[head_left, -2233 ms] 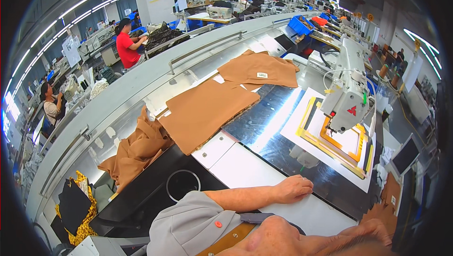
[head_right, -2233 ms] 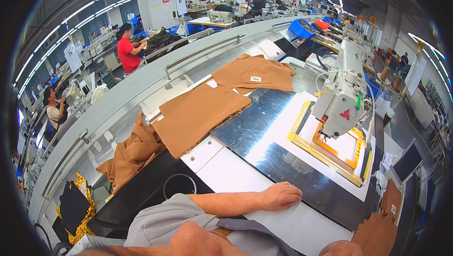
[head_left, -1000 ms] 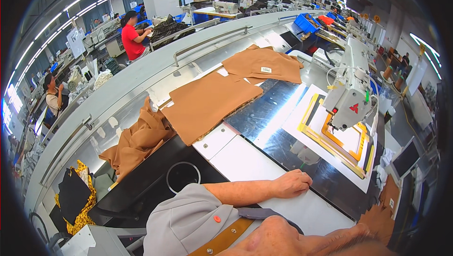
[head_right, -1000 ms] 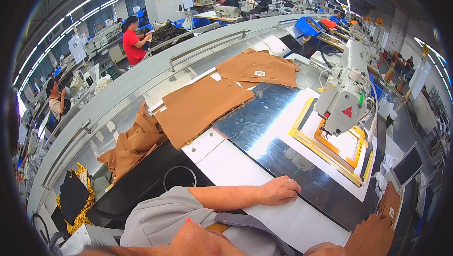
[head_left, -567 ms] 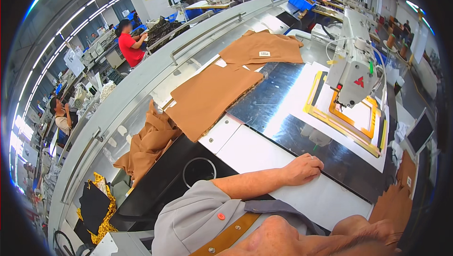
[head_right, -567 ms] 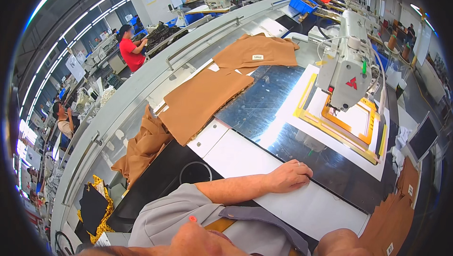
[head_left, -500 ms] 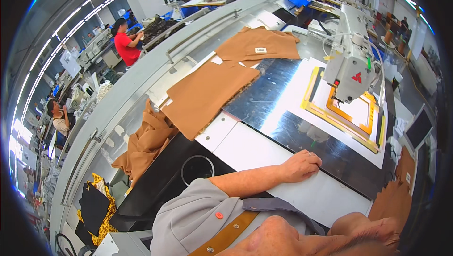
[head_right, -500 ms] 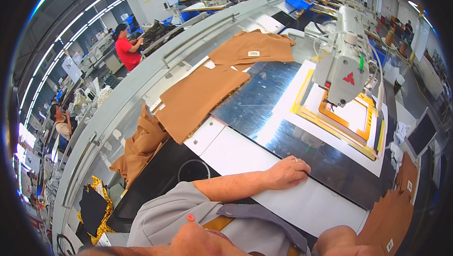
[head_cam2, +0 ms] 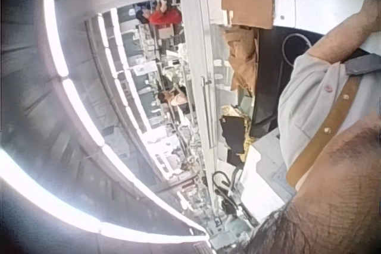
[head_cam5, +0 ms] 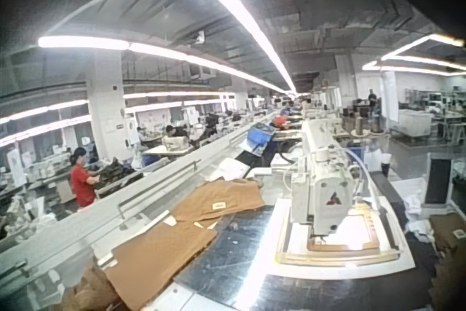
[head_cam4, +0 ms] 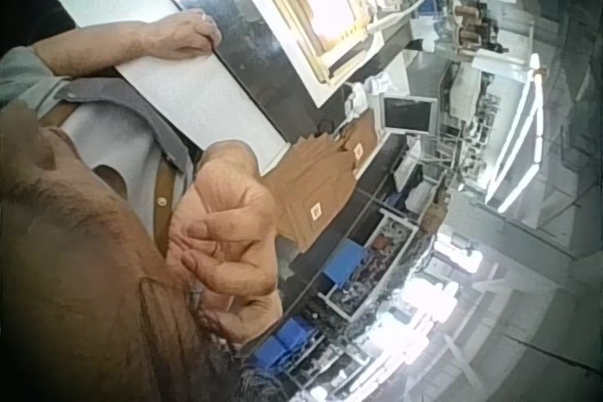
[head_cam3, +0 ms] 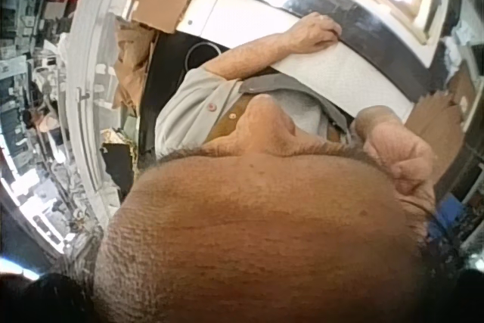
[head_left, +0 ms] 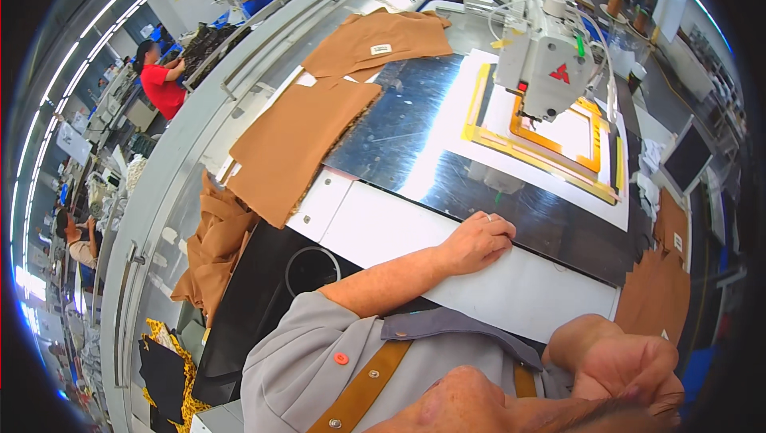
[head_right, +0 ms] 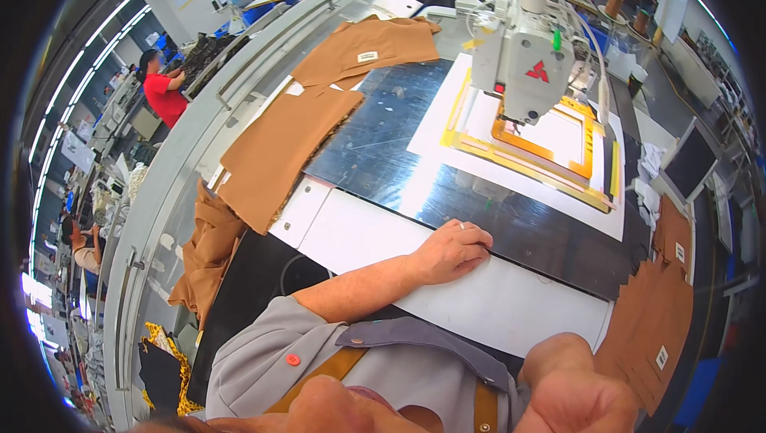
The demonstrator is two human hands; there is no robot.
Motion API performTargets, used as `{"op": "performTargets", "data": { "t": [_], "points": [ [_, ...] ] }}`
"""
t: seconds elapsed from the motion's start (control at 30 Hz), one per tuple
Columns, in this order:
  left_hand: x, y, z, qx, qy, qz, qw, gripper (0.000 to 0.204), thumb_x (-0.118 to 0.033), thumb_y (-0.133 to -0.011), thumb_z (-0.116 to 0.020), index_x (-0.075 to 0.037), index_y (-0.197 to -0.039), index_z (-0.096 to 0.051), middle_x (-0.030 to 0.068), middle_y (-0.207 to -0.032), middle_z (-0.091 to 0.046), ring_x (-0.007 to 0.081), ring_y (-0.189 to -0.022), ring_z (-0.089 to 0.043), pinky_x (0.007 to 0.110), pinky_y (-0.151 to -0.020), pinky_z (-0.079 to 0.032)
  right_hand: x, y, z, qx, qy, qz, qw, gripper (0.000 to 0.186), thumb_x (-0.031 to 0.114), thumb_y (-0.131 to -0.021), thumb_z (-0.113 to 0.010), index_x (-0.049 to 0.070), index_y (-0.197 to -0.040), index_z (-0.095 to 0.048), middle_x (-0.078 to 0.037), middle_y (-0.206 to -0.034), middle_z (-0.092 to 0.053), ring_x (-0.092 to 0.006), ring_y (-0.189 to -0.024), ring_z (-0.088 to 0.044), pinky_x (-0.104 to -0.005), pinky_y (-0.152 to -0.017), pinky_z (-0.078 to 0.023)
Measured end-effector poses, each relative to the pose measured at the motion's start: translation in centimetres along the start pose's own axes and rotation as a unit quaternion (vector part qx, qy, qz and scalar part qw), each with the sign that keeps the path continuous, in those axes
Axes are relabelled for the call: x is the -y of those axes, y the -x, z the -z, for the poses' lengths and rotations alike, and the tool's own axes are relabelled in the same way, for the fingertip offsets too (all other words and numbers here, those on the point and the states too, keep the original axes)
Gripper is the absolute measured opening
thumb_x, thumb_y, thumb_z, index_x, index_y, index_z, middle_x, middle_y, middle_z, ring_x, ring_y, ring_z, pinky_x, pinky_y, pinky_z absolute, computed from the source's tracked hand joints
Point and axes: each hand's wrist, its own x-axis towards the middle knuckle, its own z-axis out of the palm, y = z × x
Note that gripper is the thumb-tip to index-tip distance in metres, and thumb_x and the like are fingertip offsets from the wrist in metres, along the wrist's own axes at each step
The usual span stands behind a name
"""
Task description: The person places fabric panels and labeled patches into the template of a sewing machine, tucks and aligns the edges by hand, and operates the machine to stitch the patches onto the panels.
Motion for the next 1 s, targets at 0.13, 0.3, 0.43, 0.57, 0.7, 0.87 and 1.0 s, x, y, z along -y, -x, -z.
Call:
{"op": "performTargets", "data": {
  "t": [0.13,0.3,0.43,0.57,0.7,0.87,1.0],
  "points": [
    [0.1,0.5,0.7,0.010,-0.007,0.021,1.000,0.007,-0.008,-0.082,-0.074,-0.009,-0.089,-0.072,0.0011,-0.113,-0.065,0.0203,-0.104,-0.063,0.037,-0.085,-0.045,2.9,2.3,4.9,-0.032,-0.093,0.022,0.995,0.035,0.015,-0.081,-0.075,0.017,-0.111,-0.057,0.010,-0.107,-0.058,-0.0042,-0.100,-0.056,-0.0215,-0.076,-0.049],
    [-0.3,-0.4,0.0,-0.002,-0.008,0.004,1.000,0.007,-0.007,-0.082,-0.074,-0.009,-0.088,-0.072,0.0014,-0.112,-0.065,0.0202,-0.104,-0.063,0.037,-0.088,-0.046,3.4,3.6,5.1,-0.133,-0.168,0.062,0.975,0.009,0.018,-0.088,-0.068,0.014,-0.087,-0.060,0.008,-0.097,-0.056,-0.0019,-0.089,-0.057,-0.0210,-0.071,-0.048],
    [0.1,-0.1,-0.3,-0.006,0.008,0.009,1.000,0.006,-0.007,-0.082,-0.074,-0.009,-0.087,-0.072,0.0016,-0.111,-0.065,0.0198,-0.105,-0.063,0.037,-0.088,-0.045,1.0,2.3,0.3,-0.168,-0.254,0.110,0.946,0.020,0.001,-0.090,-0.065,0.013,-0.093,-0.049,0.008,-0.096,-0.044,-0.0015,-0.083,-0.053,-0.0236,-0.067,-0.051],
    [0.1,0.1,0.0,-0.006,0.010,0.012,1.000,0.005,-0.007,-0.082,-0.074,-0.009,-0.086,-0.071,0.0013,-0.111,-0.065,0.0195,-0.104,-0.062,0.037,-0.087,-0.045,0.9,1.2,-1.6,-0.141,-0.188,0.087,0.968,0.025,-0.002,-0.090,-0.066,0.014,-0.094,-0.047,0.008,-0.094,-0.041,-0.0017,-0.080,-0.051,-0.0239,-0.068,-0.049],
    [-0.2,-0.1,0.0,-0.002,0.019,0.004,1.000,0.005,-0.007,-0.083,-0.074,-0.009,-0.086,-0.070,0.0009,-0.111,-0.064,0.0187,-0.104,-0.062,0.037,-0.085,-0.044,2.6,1.0,-0.7,-0.072,0.003,0.017,0.997,0.027,0.001,-0.088,-0.070,0.015,-0.093,-0.047,0.009,-0.091,-0.041,-0.0022,-0.078,-0.048,-0.0230,-0.072,-0.044],
    [-0.2,0.5,-0.1,-0.017,0.021,-0.006,1.000,0.005,-0.006,-0.083,-0.073,-0.009,-0.085,-0.069,0.0008,-0.111,-0.064,0.0187,-0.104,-0.061,0.036,-0.083,-0.044,5.9,0.3,-0.4,-0.004,0.175,-0.109,0.979,0.030,0.009,-0.087,-0.076,0.017,-0.091,-0.048,0.011,-0.089,-0.041,-0.0019,-0.080,-0.046,-0.0222,-0.076,-0.039],
    [0.3,0.8,-0.4,-0.015,0.022,0.000,1.000,0.005,-0.006,-0.084,-0.073,-0.009,-0.084,-0.068,0.0012,-0.111,-0.064,0.0190,-0.104,-0.062,0.036,-0.083,-0.044,5.5,1.4,-0.2,-0.016,0.205,-0.072,0.976,0.032,0.012,-0.086,-0.079,0.019,-0.092,-0.049,0.012,-0.090,-0.041,-0.0014,-0.081,-0.046,-0.0233,-0.077,-0.038]
  ]
}}
